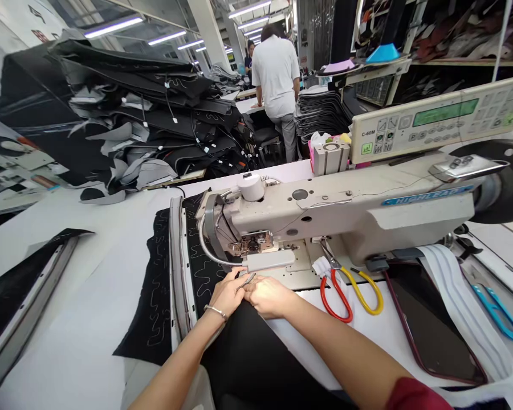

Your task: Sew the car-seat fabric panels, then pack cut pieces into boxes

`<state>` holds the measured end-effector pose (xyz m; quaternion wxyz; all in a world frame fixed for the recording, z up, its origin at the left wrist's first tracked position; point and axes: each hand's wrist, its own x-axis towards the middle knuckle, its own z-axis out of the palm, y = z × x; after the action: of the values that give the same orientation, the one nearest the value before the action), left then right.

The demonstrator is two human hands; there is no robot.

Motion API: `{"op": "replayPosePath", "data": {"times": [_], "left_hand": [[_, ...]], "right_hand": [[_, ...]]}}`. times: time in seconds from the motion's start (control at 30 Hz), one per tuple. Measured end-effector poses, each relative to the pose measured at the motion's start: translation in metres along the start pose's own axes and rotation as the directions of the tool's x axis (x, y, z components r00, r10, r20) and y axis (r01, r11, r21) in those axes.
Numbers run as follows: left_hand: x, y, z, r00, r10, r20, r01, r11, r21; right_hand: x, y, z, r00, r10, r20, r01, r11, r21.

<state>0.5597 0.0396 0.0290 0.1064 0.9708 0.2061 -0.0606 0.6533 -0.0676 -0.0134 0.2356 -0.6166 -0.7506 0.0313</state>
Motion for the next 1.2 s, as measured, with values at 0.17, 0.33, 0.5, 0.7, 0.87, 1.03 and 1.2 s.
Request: {"op": "replayPosePath", "data": {"times": [0.17, 0.33, 0.5, 0.7, 0.87, 1.03, 1.2], "left_hand": [[0.005, 0.011, 0.000, 0.998, -0.051, 0.032, 0.051, 0.999, 0.011], [0.007, 0.013, 0.000, 0.997, -0.073, 0.029, 0.072, 0.997, 0.036], [0.006, 0.014, 0.000, 0.996, -0.078, 0.041, 0.076, 0.996, 0.054], [0.009, 0.015, 0.000, 0.996, -0.077, 0.039, 0.075, 0.996, 0.056], [0.010, 0.015, 0.001, 0.995, -0.093, 0.043, 0.092, 0.995, 0.036], [0.006, 0.014, 0.003, 0.997, -0.074, 0.023, 0.074, 0.997, 0.001], [0.006, 0.013, 0.004, 0.997, -0.071, 0.035, 0.071, 0.997, 0.016]], "right_hand": [[-0.005, 0.005, -0.008, 1.000, 0.011, -0.014, -0.010, 1.000, 0.027], [-0.005, 0.005, -0.012, 1.000, 0.014, 0.016, -0.014, 1.000, 0.000], [-0.005, 0.003, -0.015, 0.998, 0.029, 0.046, -0.028, 0.999, -0.025], [-0.005, 0.005, -0.016, 0.997, 0.038, 0.069, -0.037, 0.999, -0.010], [-0.007, 0.004, -0.018, 0.995, 0.071, 0.069, -0.072, 0.997, 0.007], [-0.007, -0.002, -0.022, 0.992, 0.094, 0.083, -0.097, 0.995, 0.034], [-0.005, -0.003, -0.024, 0.989, 0.111, 0.096, -0.118, 0.991, 0.063]]}}
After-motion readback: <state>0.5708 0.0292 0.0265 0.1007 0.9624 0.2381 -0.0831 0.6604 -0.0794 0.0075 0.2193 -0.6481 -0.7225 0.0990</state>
